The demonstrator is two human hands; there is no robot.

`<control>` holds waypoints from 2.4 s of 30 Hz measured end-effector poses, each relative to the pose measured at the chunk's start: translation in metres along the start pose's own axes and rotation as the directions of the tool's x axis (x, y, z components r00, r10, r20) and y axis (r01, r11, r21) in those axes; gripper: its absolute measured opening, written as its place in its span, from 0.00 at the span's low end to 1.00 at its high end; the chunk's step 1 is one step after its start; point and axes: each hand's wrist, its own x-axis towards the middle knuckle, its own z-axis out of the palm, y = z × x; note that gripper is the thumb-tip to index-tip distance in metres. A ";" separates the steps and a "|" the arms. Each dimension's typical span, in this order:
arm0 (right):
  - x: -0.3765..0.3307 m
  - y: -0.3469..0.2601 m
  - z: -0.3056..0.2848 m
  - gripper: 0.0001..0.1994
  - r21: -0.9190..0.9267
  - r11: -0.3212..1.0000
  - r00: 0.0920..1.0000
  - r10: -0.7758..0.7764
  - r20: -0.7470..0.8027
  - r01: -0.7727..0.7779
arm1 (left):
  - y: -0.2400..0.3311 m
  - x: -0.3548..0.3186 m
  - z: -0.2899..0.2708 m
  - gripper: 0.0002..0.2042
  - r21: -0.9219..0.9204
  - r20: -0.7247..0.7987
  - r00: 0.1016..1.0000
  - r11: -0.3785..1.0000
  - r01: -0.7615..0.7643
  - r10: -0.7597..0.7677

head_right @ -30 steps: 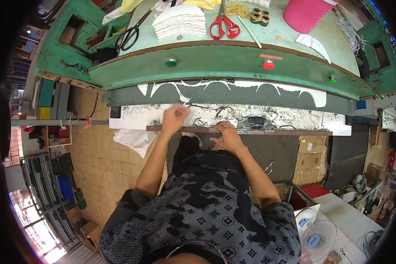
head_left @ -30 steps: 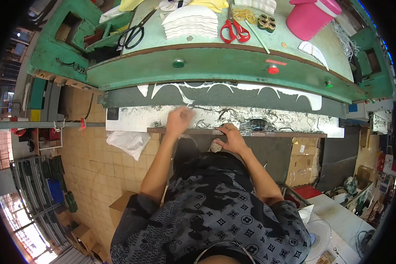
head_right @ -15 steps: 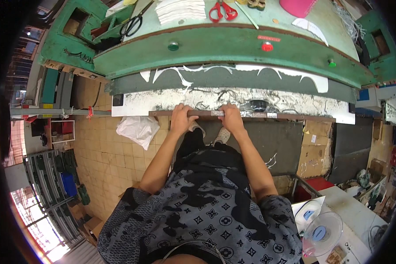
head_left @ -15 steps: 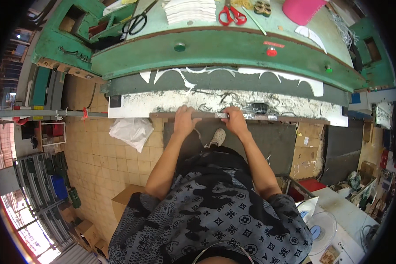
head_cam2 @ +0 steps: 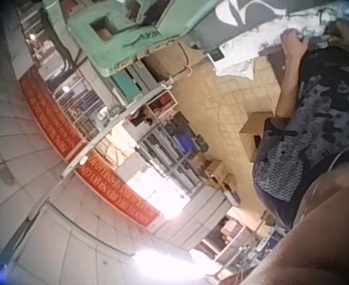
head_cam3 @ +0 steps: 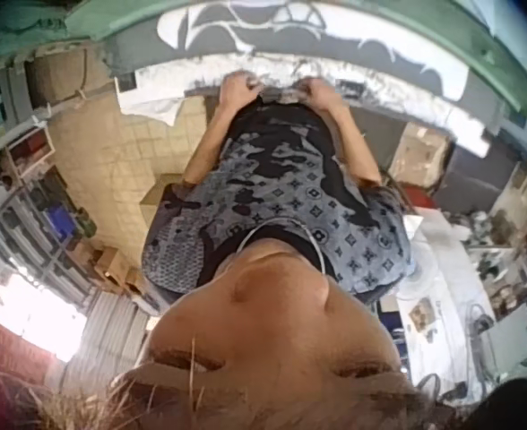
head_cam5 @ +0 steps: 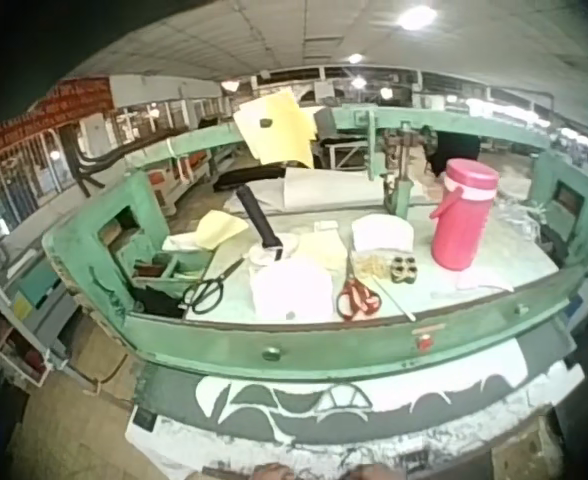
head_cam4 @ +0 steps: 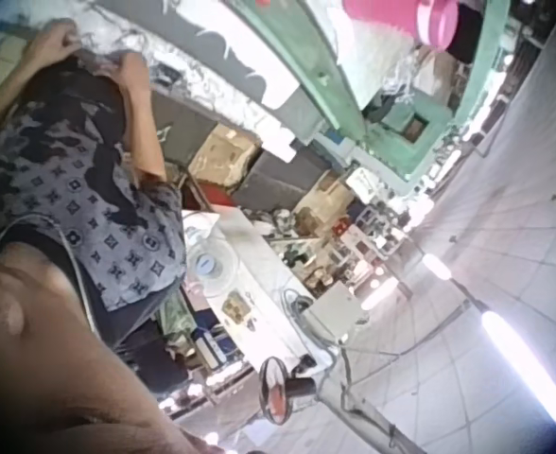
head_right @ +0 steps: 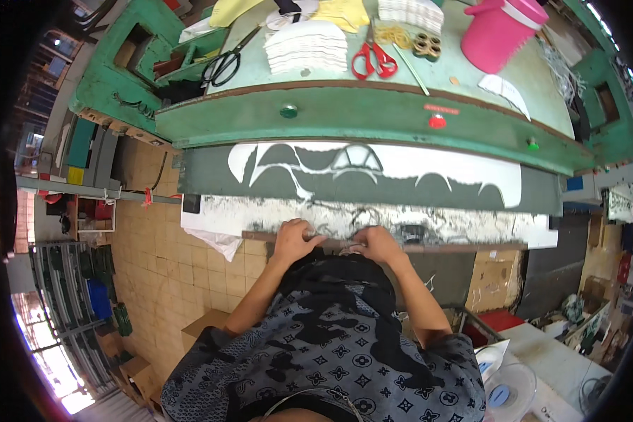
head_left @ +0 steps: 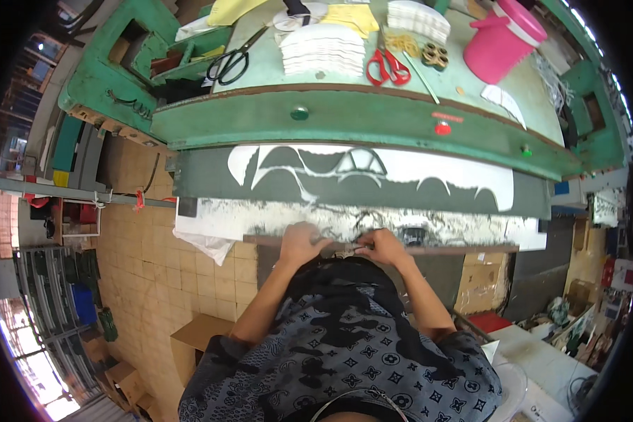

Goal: The person uses a green hydraulic paper cutter to cut white paper into curved shapes. They repeatedly place a template on the paper, align it, press the cutter, and remove the cut pieces, stacking them on the machine's side shelf.

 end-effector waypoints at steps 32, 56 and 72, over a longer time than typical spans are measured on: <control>-0.010 0.007 -0.040 0.40 0.658 0.746 0.995 -0.080 -0.067 0.104 | 0.057 0.052 0.005 0.33 -0.828 0.546 0.809 0.283 0.483 0.217; 0.030 -0.027 -0.016 0.05 0.517 0.855 0.953 0.190 -0.235 -0.043 | -0.010 0.085 -0.055 0.12 -0.624 0.220 0.914 0.770 -0.137 0.341; 0.126 0.119 -0.151 0.15 -0.251 0.968 0.958 -0.061 -0.279 -0.011 | 0.034 0.186 0.047 0.34 -0.099 -0.274 0.960 0.995 0.023 -0.050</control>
